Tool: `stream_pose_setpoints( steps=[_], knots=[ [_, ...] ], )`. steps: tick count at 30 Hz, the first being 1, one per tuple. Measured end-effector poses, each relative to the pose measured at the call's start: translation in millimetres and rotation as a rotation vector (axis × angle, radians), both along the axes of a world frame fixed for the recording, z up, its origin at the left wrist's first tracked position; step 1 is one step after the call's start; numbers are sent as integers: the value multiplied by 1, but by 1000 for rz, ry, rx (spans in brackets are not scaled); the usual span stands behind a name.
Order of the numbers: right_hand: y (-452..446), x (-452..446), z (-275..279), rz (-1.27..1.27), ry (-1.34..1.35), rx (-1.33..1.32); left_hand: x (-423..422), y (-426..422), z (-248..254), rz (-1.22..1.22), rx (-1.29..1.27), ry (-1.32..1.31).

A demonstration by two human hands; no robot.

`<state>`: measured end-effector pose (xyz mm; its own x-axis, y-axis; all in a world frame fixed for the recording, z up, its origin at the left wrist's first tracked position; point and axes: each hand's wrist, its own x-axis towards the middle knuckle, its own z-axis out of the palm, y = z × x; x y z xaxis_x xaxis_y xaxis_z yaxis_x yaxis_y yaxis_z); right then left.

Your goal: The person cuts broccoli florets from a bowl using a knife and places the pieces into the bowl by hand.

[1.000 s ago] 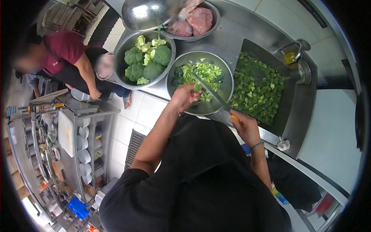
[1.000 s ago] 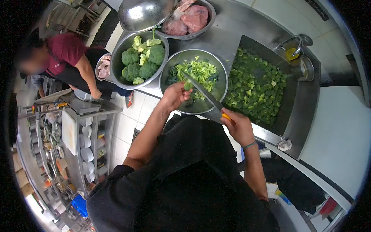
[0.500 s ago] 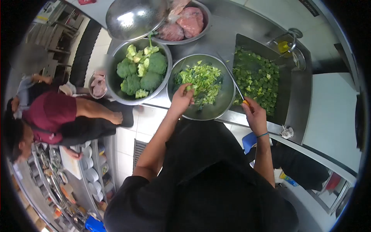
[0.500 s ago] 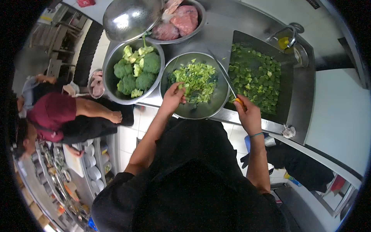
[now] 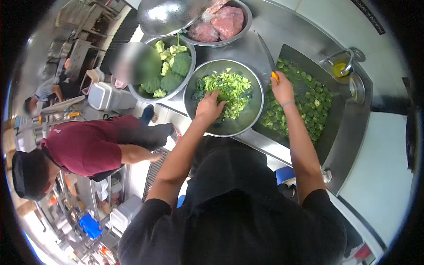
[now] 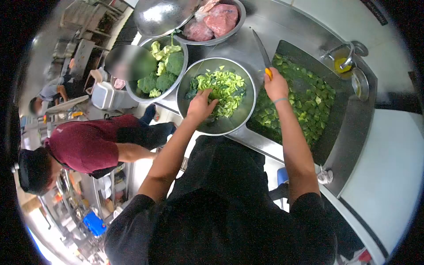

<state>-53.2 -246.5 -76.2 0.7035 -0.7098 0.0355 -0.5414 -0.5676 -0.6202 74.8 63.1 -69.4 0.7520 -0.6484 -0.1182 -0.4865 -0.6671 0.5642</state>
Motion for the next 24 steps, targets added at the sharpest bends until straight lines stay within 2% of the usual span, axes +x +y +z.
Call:
stream_pose_setpoints(
  steps=[5, 8, 12, 14, 15, 16, 18, 19, 20, 21, 22, 23, 24],
  knots=[
    [-9, 51, -36, 36, 39, -1, -8, -26, -17, 212, 228, 9],
    [-8, 63, -51, 106, 88, 14, -16, -32, -2, 323, 206, 58],
    [-18, 70, -55, 222, 143, -29, -28, -27, 20, 431, 42, -101],
    [-21, 68, -40, 263, 173, 10, -36, -27, 22, 502, -67, -32],
    [-20, 68, -31, 290, 147, 68, -42, -39, 57, 561, 35, 175],
    [-26, 73, -35, 300, 246, 78, -45, -45, 58, 522, 46, 238],
    [-52, 71, -63, 405, 145, 266, -65, -68, 89, 367, -13, 480],
    [-67, 69, -70, 458, 90, 414, -77, -90, 52, 153, -49, 307],
    [-126, 77, -157, 458, 10, 218, -86, -104, 51, -28, -115, 339],
    [-134, 67, -126, 382, 92, 451, -100, -115, 26, -233, -269, 251],
    [-140, 59, -92, 276, 176, 661, -103, -117, 34, -413, -210, 252],
    [-136, 51, -76, 93, -8, 701, -111, -117, 25, -448, -167, 453],
    [-153, 48, -65, 136, -31, 582, -115, -110, 18, -498, -139, 401]
  ],
)
